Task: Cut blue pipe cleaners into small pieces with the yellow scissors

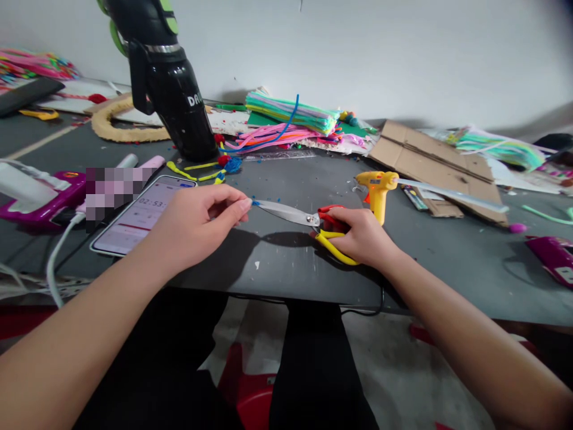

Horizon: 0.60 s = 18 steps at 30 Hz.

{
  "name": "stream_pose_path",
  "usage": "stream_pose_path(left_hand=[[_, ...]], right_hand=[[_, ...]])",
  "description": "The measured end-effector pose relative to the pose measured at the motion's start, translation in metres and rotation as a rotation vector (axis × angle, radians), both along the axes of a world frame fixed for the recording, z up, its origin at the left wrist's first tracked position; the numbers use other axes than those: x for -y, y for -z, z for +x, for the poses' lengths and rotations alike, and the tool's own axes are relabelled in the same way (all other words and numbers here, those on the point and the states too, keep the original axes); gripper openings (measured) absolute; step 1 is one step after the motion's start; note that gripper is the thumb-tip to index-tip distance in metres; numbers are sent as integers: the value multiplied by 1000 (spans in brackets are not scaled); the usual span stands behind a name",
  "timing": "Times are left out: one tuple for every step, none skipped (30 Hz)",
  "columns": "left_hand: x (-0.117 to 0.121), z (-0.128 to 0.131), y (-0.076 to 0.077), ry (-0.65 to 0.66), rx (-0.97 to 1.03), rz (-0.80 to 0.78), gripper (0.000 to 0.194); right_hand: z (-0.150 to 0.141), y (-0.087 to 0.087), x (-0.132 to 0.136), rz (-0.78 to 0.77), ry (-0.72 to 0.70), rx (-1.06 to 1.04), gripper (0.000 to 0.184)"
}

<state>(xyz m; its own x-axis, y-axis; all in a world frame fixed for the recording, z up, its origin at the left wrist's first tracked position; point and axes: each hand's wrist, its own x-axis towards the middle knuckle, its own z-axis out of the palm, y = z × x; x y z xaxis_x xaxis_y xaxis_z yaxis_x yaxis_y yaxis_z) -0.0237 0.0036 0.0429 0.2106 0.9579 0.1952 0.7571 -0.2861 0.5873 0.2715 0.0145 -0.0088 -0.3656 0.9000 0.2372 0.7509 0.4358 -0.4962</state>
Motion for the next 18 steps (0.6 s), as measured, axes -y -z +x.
stream_pose_path(left_hand=[[0, 0, 0, 3, 5, -3, 33], [0, 0, 0, 3, 8, -4, 33], [0, 1, 0, 1, 9, -2, 33], [1, 1, 0, -3, 5, -2, 32], [1, 1, -1, -7, 1, 0, 32], [1, 1, -1, -9, -3, 1, 31], [2, 2, -2, -12, -6, 4, 31], [2, 2, -2, -15, -9, 6, 30], [2, 2, -2, -17, -10, 6, 30], [2, 2, -2, -19, -10, 7, 30], [2, 2, -2, -21, -10, 7, 30], [1, 2, -2, -22, -9, 7, 30], [1, 2, -2, -22, -8, 4, 29], [1, 2, -1, -21, -6, 2, 29], [1, 2, -1, -20, -4, 3, 29], [1, 2, -1, -19, -2, 5, 29], [1, 2, -1, -17, -2, 6, 29], [1, 2, -1, -16, -2, 6, 29]], right_hand=[[0, 0, 0, 3, 0, 0, 28], [0, 0, 0, 7, -1, -2, 28], [0, 0, 0, 10, -4, -3, 29], [0, 0, 0, 12, -6, -4, 29], [0, 0, 0, 12, -7, -4, 29], [1, 0, 0, 12, -7, -2, 29], [1, 0, 0, 10, -6, 0, 29], [1, 0, -1, 8, -5, 2, 30], [1, 0, -1, 5, -4, 4, 30], [1, 0, -1, 3, -5, 4, 30], [1, 0, -1, 1, -7, 4, 30], [1, 0, -1, 0, -9, 4, 30], [1, 0, -1, -1, -11, 5, 30], [1, 0, -1, -1, -13, 5, 29], [1, 0, -1, -1, -12, 6, 29], [1, 0, -1, 0, -11, 6, 29], [1, 0, -1, -1, -8, 4, 28], [1, 0, -1, 0, -6, 2, 28]])
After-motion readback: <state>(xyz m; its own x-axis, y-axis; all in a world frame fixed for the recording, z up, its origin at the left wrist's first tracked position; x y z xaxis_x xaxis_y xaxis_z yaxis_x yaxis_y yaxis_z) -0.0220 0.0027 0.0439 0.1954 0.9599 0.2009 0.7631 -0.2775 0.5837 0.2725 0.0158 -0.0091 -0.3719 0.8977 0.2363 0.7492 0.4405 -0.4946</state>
